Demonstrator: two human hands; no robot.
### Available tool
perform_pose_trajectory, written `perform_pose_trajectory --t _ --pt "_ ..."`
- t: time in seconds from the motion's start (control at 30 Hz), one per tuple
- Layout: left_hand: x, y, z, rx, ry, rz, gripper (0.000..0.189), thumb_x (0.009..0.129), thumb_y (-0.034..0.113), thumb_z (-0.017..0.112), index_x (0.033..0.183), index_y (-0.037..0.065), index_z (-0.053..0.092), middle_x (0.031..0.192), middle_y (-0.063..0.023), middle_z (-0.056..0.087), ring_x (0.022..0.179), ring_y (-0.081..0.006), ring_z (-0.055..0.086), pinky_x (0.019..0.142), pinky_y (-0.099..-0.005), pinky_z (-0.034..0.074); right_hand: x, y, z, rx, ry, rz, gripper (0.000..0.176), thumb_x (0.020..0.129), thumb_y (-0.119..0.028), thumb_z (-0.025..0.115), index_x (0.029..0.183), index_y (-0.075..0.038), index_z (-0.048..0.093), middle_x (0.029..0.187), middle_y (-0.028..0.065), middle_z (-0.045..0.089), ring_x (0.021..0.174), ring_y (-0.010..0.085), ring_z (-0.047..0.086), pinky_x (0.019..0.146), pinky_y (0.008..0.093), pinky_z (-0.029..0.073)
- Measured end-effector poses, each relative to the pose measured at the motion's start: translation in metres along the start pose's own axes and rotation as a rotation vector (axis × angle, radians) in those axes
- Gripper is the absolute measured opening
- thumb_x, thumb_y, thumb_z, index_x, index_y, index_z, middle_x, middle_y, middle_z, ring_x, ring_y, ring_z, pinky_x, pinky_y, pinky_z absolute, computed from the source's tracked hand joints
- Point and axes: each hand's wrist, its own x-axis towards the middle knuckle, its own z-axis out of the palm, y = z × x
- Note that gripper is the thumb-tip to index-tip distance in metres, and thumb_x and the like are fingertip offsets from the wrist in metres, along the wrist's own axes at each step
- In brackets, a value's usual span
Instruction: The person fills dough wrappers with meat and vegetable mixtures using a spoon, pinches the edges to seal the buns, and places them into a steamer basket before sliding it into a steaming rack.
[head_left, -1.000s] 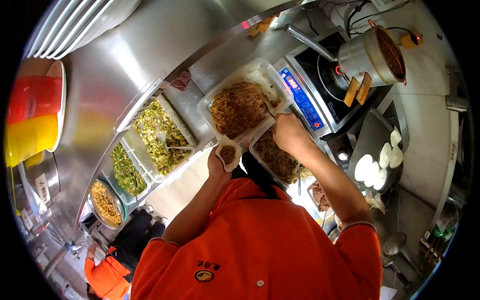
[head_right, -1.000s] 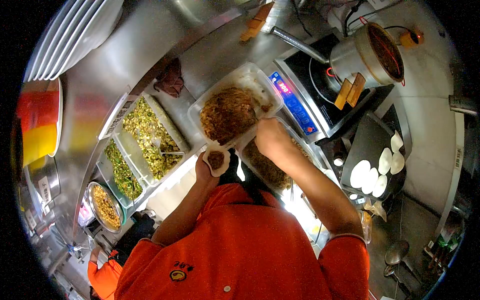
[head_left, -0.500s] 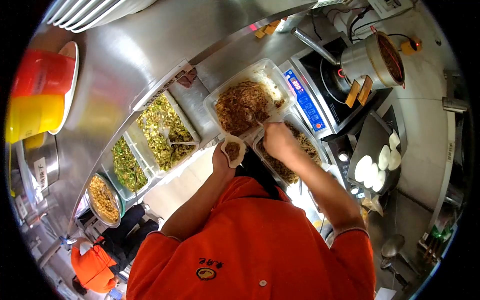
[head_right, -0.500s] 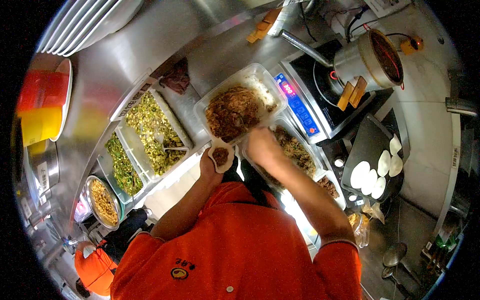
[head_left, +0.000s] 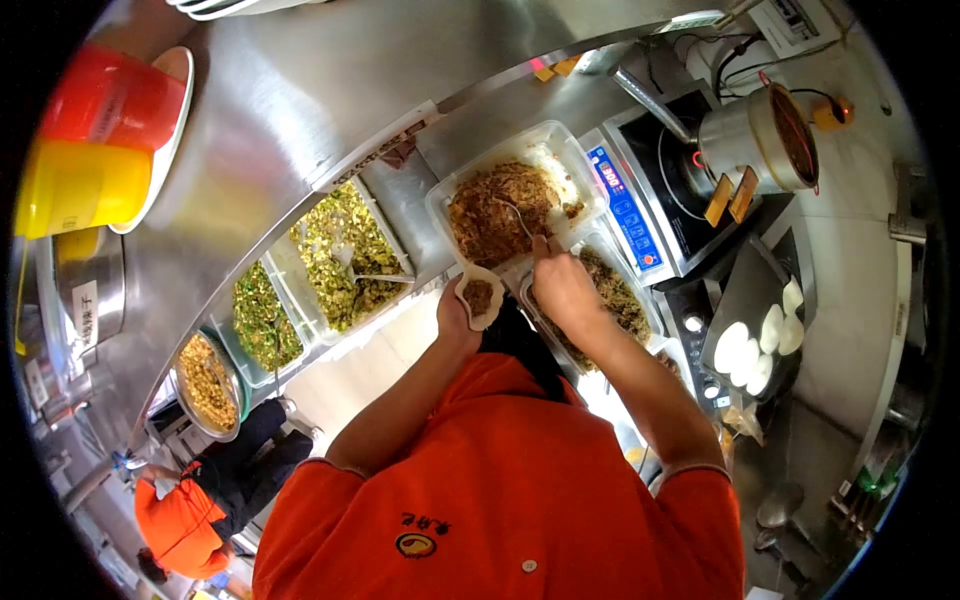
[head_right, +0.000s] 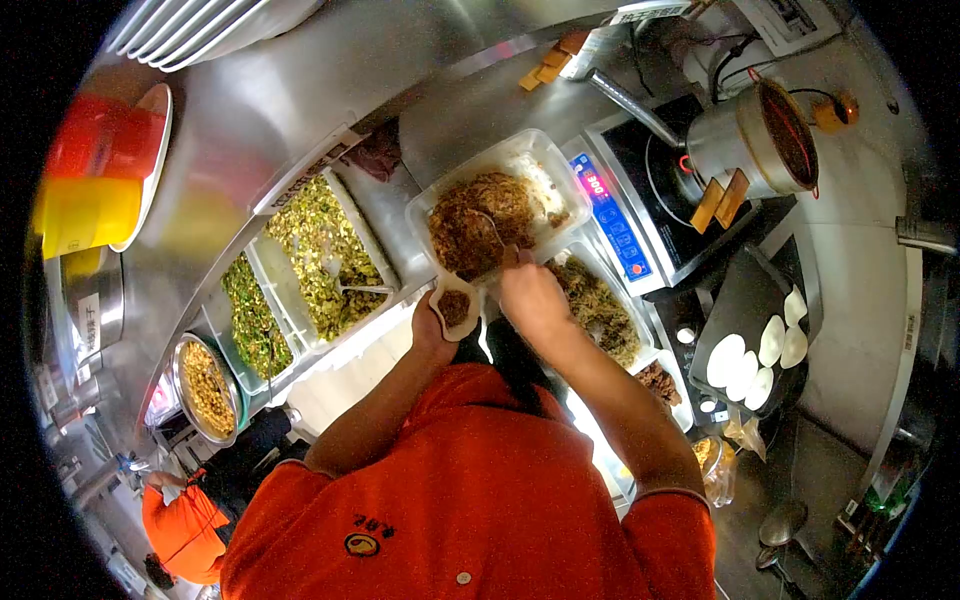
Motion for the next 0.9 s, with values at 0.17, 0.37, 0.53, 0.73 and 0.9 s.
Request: perform_pose_trajectory --t 0.17,0.37,0.53,0.73,0.9 --pt "0.004 -0.001 -0.001 -0.006 -0.006 -0.014 0.038 0.111 0.033 0.039 0.120 0.005 0.064 0.111 -0.0102 0.071 0.099 -0.0262 0.071 0.085 -0.0424 0.061 -0.010 0.003 0.026 0.138 0.132 -0.013 0.015 0.086 -0.004 0.063 0.083 0.003 0.075 0.076 0.0251 0.072 0.073 0.0381 0.075 0.069 0.0457 0.062" --pt "-0.003 0.001 -0.006 -0.021 -0.060 0.023 0.039 0.111 0.031 0.037 0.122 0.005 0.063 0.114 -0.0122 0.071 0.104 -0.0285 0.071 0.087 -0.0434 0.061 -0.021 0.012 0.035 0.751 0.167 0.051 0.027 0.093 -0.007 0.063 0.116 0.003 0.073 0.090 0.0245 0.074 0.081 0.0369 0.075 0.073 0.0408 0.059" --pt "-0.015 0.016 -0.006 -0.167 -0.148 -0.019 0.042 0.112 0.029 0.030 0.133 0.005 0.057 0.128 -0.0153 0.065 0.118 -0.0325 0.065 0.101 -0.0486 0.057 -0.066 0.012 -0.014 1.176 0.003 0.190 0.033 0.096 -0.002 0.060 0.126 -0.001 0.072 0.082 0.0072 0.072 0.066 0.0130 0.064 0.063 0.0302 0.053" --pt "-0.031 0.041 0.056 -0.086 -0.292 0.069 0.044 0.110 0.026 0.028 0.135 0.004 0.056 0.130 -0.0163 0.064 0.118 -0.0329 0.064 0.103 -0.0489 0.055 -0.096 -0.008 -0.008 0.707 0.348 -0.134 0.036 0.094 0.005 0.059 0.128 0.000 0.069 0.097 0.0164 0.071 0.073 0.0252 0.069 0.070 0.0349 0.058" --pt "-0.039 0.049 0.073 -0.118 -0.472 0.060 0.043 0.110 0.027 0.029 0.131 0.004 0.058 0.124 -0.0161 0.067 0.114 -0.0311 0.066 0.099 -0.0472 0.056 -0.102 -0.015 -0.012 0.365 0.636 -0.241 0.031 0.095 0.004 0.063 0.126 0.006 0.069 0.084 0.0142 0.059 0.066 0.0260 0.061 0.064 0.0379 0.053"
